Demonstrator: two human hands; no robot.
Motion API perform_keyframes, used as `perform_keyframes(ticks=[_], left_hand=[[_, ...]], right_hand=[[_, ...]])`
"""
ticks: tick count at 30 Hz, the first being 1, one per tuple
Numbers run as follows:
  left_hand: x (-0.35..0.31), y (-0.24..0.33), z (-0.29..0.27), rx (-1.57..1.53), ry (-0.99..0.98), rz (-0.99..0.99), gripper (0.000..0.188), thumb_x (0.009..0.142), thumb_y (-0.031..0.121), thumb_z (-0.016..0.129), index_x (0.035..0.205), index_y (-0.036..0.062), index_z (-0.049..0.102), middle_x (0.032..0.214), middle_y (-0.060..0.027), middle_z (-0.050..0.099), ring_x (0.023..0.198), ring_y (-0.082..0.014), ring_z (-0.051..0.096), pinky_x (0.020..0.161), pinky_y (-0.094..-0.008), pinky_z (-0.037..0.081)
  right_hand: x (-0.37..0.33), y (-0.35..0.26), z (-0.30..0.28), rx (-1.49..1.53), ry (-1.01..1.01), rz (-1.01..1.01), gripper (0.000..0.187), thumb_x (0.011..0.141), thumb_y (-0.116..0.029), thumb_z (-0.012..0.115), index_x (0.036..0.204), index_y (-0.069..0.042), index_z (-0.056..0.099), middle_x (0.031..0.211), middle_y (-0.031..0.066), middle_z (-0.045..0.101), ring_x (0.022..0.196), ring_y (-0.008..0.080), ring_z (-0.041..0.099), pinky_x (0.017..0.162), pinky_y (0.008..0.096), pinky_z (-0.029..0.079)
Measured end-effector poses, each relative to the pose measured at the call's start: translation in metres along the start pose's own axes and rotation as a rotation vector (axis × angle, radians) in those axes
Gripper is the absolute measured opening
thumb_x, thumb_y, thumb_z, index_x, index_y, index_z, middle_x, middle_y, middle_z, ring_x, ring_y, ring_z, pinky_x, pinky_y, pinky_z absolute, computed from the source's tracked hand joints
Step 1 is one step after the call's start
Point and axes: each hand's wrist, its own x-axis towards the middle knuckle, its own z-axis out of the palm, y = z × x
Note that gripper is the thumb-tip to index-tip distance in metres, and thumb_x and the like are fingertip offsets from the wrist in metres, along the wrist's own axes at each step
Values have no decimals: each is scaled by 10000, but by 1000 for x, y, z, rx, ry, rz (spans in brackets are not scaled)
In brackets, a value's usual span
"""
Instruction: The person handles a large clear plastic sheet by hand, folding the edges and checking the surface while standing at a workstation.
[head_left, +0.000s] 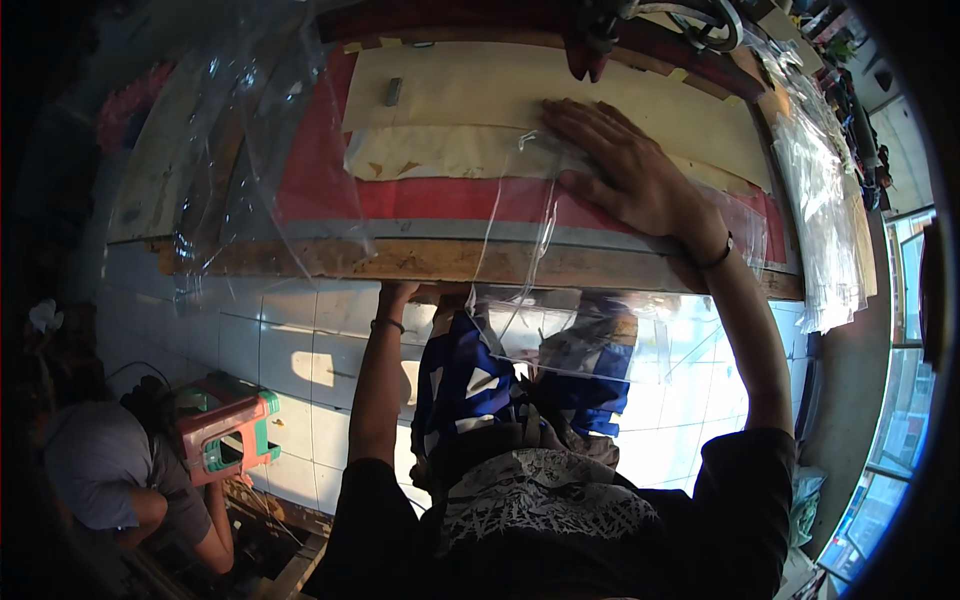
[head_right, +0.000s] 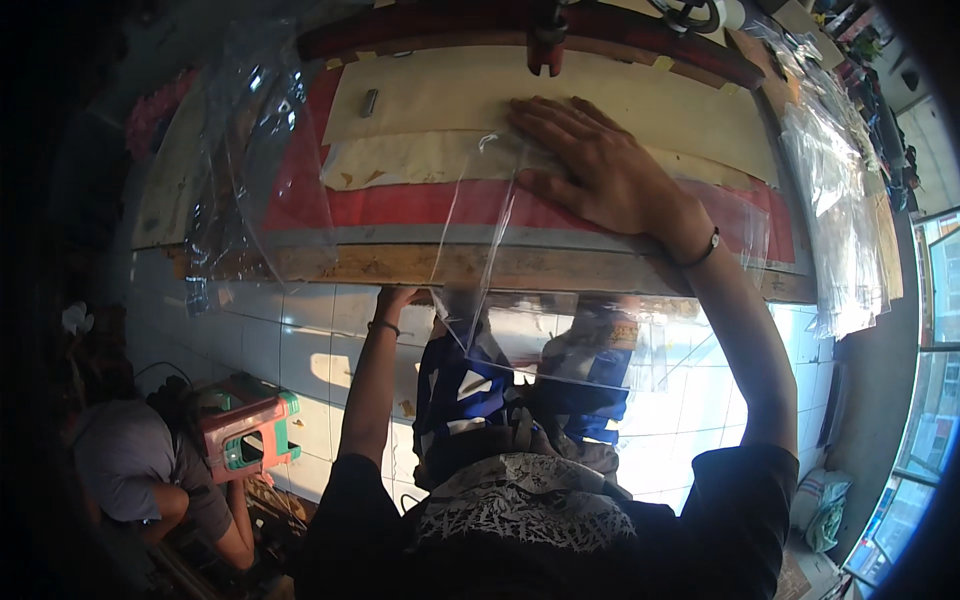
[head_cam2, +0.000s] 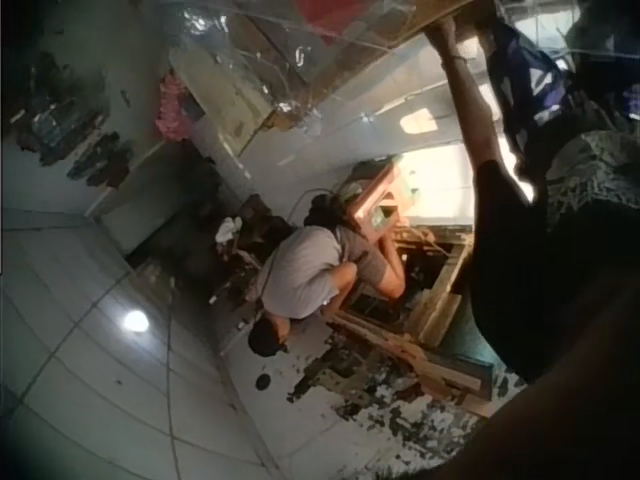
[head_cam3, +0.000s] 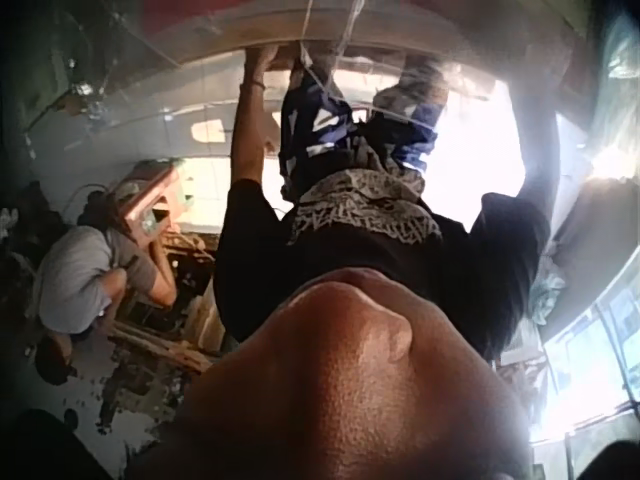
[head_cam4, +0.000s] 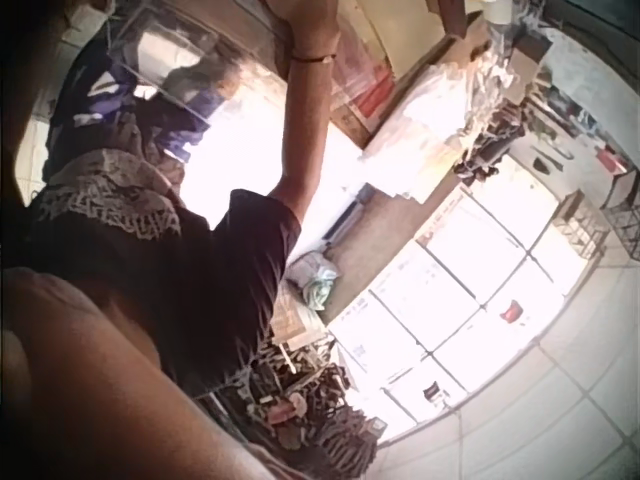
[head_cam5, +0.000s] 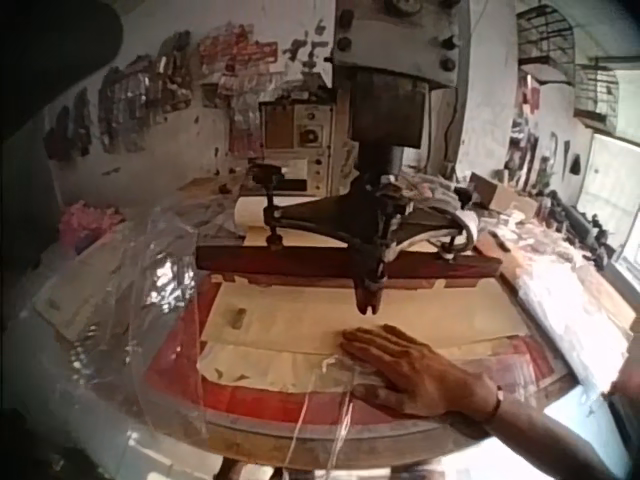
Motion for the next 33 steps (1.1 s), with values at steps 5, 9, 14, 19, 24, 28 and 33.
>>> perform_keyframes(ticks=[5,9,14,19,24,28,33], left_hand=[[-22,12,19,136,-7,17,589,901,459,479,1304,32,525,1306,-226,542,1173,-408,516,1024,-473,372],[-10,-2,7,172,7,-21,592,898,459,485,1308,33,519,1309,-224,540,1182,-406,509,1028,-472,366],[4,-3,6,176,-10,-27,596,895,458,492,1314,35,513,1312,-221,538,1194,-402,499,1034,-470,358],[1,2,9,186,-20,-11,600,892,458,498,1319,36,507,1316,-218,536,1205,-399,489,1040,-469,350],[5,5,9,196,-7,-6,605,889,458,505,1324,38,501,1319,-216,535,1217,-396,480,1046,-467,343],[-13,13,21,201,4,-3,609,887,458,511,1329,39,495,1322,-214,533,1226,-394,472,1051,-466,336],[-21,11,19,191,32,-1,615,884,457,518,1334,40,489,1326,-211,531,1237,-390,463,1057,-465,329]], right_hand=[[-1,5,1,27,46,-11,523,944,-383,505,1307,-7,508,1392,169,479,1315,321,426,1129,436,291],[4,5,8,57,89,-42,491,943,-369,508,1269,-4,541,1382,165,492,1302,320,441,1119,428,311],[3,4,5,80,104,-40,498,927,-364,531,1278,-11,528,1380,161,495,1291,315,454,1122,433,310],[-2,9,6,113,134,-22,504,916,-373,543,1277,-22,526,1354,162,514,1275,318,467,1123,426,312],[-2,14,12,139,160,-63,506,915,-377,543,1264,-10,532,1341,162,525,1266,320,474,1117,424,323],[-3,15,8,138,169,-82,502,916,-374,545,1252,1,541,1326,167,536,1242,332,494,1096,417,350],[-4,13,10,138,196,-55,482,917,-355,553,1239,4,552,1303,174,552,1207,331,524,1051,402,401]])
